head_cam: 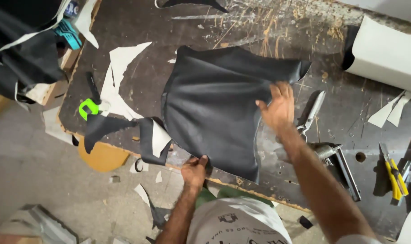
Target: Cutting and stapling black fabric onto a furniture frame component at a workbench.
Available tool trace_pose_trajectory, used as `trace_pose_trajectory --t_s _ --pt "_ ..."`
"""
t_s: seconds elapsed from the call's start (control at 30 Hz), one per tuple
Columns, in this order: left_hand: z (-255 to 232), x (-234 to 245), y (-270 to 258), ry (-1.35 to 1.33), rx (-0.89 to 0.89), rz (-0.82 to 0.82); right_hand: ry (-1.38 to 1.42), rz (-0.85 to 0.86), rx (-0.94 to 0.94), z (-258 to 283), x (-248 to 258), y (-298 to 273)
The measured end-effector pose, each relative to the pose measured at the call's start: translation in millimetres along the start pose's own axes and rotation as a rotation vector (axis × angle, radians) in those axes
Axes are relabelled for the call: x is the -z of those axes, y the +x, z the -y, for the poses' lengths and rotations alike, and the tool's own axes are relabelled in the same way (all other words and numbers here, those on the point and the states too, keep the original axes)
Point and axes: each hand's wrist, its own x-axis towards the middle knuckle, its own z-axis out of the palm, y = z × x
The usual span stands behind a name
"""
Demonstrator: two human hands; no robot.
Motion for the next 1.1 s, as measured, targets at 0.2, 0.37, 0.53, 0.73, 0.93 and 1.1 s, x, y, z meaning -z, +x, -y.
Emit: trace_pose_trajectory --t_s 0.2,0.37,0.53,0.73,0.93,1.1 --pt "-20.4 3.8 -16.2 -0.08 -0.083 -0.098 -0.066 0.331 0.013 -47.8 -40.4 71.2" --pt "-10.1 36.8 23.2 -0.29 -0.149 -0.217 -0.803 -0.654 0.533 -95.0 -106.5 41.9" --pt "-39.7 116.5 91.5 -0.146 -0.192 -0.386 -0.635 0.368 0.071 3.5 -13.3 -64.0" --pt "-140.5 177.8 131.3 0.425 -0.632 -0.365 -0.283 0.383 -0.216 54.4 -16.9 -239.4" --pt "-239.6 144.2 46.6 0.584 -1.169 -0.196 0.563 0.782 -0.925 136.4 14.8 -286.4" --pt "-294.9 107.1 -42.3 0.454 -1.491 0.097 0.773 0.761 -1.1 127.3 -12.2 -320.6"
